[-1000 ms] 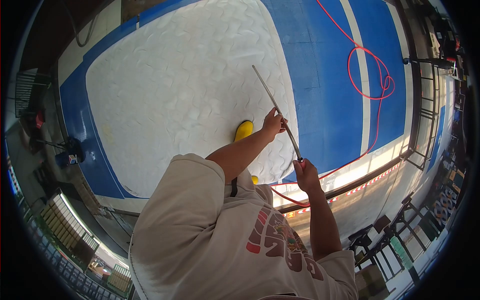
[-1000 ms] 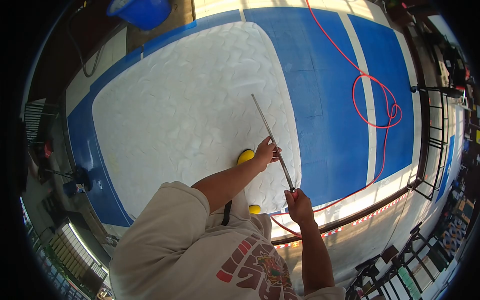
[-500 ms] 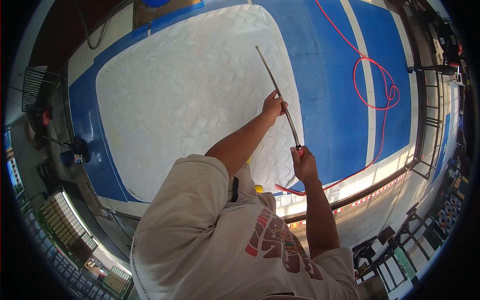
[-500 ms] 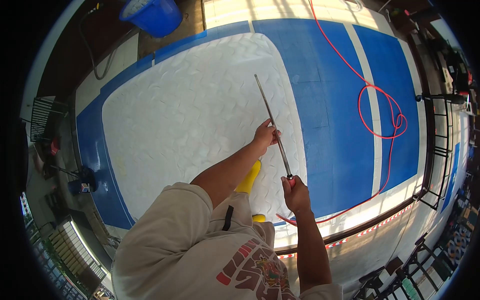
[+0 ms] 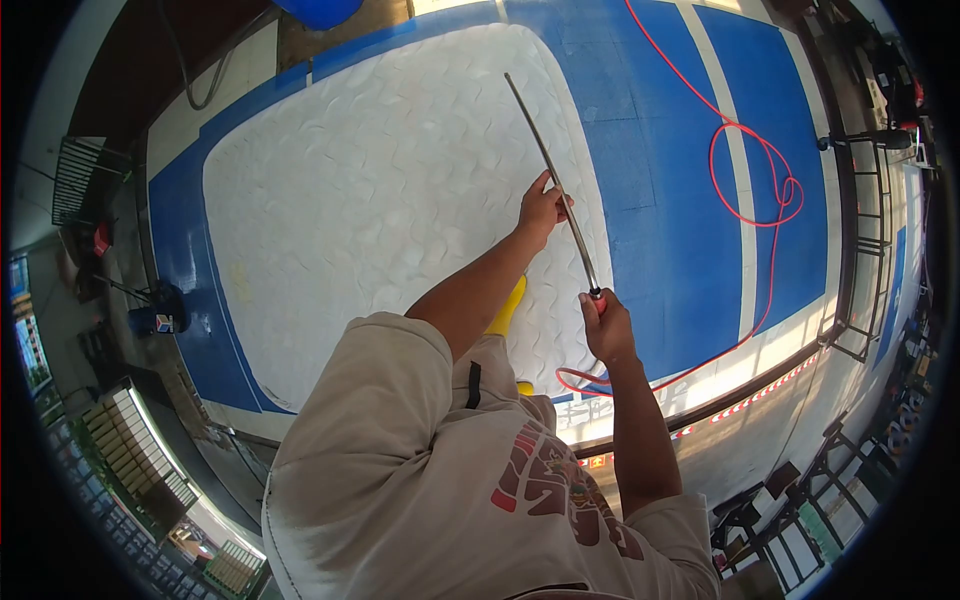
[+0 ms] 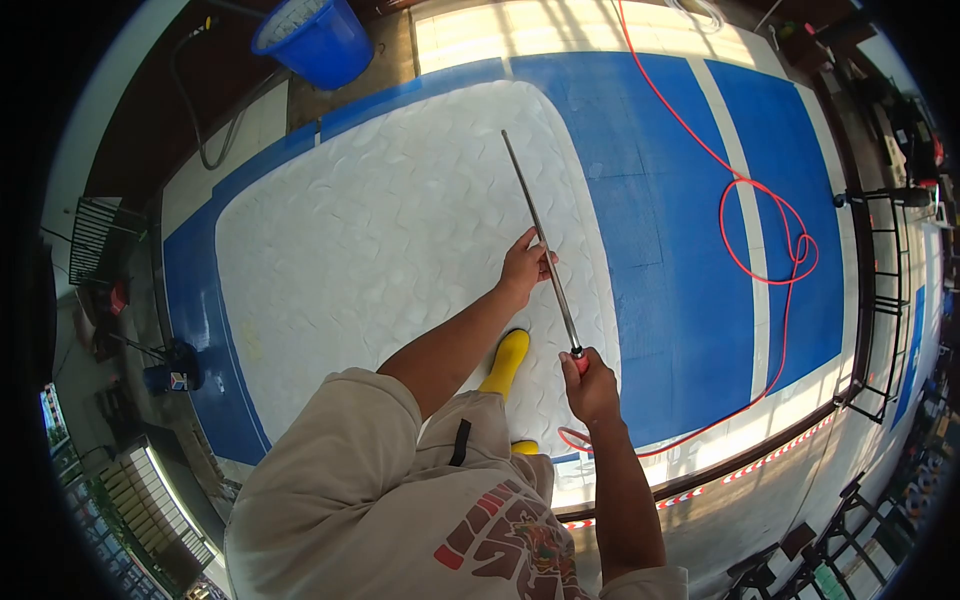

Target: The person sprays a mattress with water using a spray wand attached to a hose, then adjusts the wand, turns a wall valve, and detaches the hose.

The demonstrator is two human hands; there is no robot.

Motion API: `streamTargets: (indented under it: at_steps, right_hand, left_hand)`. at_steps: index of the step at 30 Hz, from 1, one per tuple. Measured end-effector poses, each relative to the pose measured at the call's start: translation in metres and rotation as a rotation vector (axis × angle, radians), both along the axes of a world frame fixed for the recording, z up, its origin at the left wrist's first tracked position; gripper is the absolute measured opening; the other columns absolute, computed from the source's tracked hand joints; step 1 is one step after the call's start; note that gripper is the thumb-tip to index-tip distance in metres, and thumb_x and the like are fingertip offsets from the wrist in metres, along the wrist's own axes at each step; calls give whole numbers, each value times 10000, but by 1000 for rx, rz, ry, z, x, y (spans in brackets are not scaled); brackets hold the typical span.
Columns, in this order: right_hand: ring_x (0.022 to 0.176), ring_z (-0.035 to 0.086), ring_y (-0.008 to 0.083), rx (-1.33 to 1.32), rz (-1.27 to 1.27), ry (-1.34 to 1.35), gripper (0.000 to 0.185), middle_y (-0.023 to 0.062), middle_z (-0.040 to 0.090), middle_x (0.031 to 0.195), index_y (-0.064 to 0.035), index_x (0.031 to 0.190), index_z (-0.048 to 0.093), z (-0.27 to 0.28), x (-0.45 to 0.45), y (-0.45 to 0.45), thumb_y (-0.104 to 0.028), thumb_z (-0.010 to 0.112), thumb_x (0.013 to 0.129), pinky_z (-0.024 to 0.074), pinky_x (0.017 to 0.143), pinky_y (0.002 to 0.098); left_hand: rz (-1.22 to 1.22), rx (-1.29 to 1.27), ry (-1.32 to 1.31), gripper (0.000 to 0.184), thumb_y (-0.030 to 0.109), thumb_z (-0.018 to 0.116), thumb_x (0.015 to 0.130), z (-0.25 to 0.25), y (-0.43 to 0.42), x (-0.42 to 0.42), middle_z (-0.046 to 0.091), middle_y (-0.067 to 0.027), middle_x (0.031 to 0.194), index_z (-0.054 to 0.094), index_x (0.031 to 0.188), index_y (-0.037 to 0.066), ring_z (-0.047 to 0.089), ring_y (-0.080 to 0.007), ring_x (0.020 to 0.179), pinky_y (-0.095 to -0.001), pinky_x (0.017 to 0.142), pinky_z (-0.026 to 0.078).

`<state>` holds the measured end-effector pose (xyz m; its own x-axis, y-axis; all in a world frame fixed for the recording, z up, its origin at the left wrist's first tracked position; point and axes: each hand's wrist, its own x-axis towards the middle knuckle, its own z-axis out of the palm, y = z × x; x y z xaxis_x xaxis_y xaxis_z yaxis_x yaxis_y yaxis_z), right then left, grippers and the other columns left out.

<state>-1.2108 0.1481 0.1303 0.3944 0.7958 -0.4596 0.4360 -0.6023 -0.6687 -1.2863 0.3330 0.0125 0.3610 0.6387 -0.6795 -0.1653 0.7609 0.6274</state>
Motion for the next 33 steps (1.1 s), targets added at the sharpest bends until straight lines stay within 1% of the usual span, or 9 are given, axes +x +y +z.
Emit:
streamTargets:
  at_steps: [9, 12, 15, 20, 22, 25, 27, 29, 33]
  right_hand:
    - [599, 578, 328, -245, 94, 11, 360, 180, 565, 628, 6, 804, 533, 50, -9, -152, -348, 547, 865, 438, 555, 379]
    - [637, 592, 326, -457, 189, -12, 383, 179, 582, 657, 11, 821, 538, 69, -13, -207, -370, 547, 858, 447, 581, 381]
    - [716, 596, 389, -477, 199, -3, 439, 192, 605, 699, 13, 802, 531, 80, -23, -239, -423, 548, 843, 459, 608, 413]
    - [682, 582, 399, -301, 236, -23, 428, 223, 577, 669, 19, 786, 533, 57, -31, -277, -403, 548, 851, 446, 594, 397]
    - [525, 481, 191, -153, 230, -10, 393, 118, 526, 570, 11, 743, 515, 42, -37, -286, -361, 547, 865, 411, 527, 336]
    - [525, 434, 142, 4, 211, 22, 369, 76, 498, 553, 4, 737, 510, 33, -53, -300, -336, 533, 879, 388, 503, 331]
    - [529, 434, 143, 21, 203, 41, 351, 78, 498, 556, 0, 743, 510, 26, -63, -321, -321, 528, 884, 386, 508, 327]
    - [567, 556, 297, 49, 187, 32, 337, 162, 564, 615, -1, 814, 560, 24, -74, -342, -333, 551, 864, 425, 549, 364]
    - [629, 569, 309, -14, 180, 117, 368, 192, 576, 668, 14, 821, 558, 25, -80, -402, -350, 539, 868, 439, 606, 365]
  left_hand:
    - [-328, -429, 9, 593, 186, 374, 917, 10, -170, -32, 624, -79, 845, 56, 1415, 234, 615, -174, 700, -349, 650, 510]
    - [-468, -547, 96, 177, 244, 293, 935, 28, -234, -42, 632, -101, 826, 391, 1025, 126, 633, -199, 674, -361, 626, 517]
    - [-522, -677, 53, 262, 246, 280, 934, 19, -283, -53, 635, -135, 849, 400, 1048, 43, 639, -218, 682, -382, 616, 532]
    - [-276, -446, 70, 194, 232, 365, 933, 31, -310, -72, 596, -115, 832, 322, 1062, 93, 623, -221, 673, -384, 631, 543]
    - [-177, -323, 69, 167, 230, 372, 934, 37, -311, -79, 583, -102, 815, 310, 1027, 105, 608, -212, 664, -384, 631, 539]
    - [-74, -177, 31, 228, 233, 376, 937, 42, -317, -90, 566, -84, 779, 297, 1119, 120, 589, -200, 643, -387, 623, 532]
    - [-51, -145, 14, 414, 233, 379, 938, 48, -334, -98, 558, -76, 763, 200, 1304, 158, 579, -192, 626, -385, 617, 528]
    - [-64, -74, 36, 574, 236, 378, 937, 55, -349, -104, 559, -73, 757, 38, 1397, 203, 578, -190, 621, -383, 612, 528]
    - [-148, -128, 107, 264, 206, 381, 921, 49, -402, -112, 580, -132, 771, 275, 1140, 104, 608, -239, 609, -412, 546, 539]
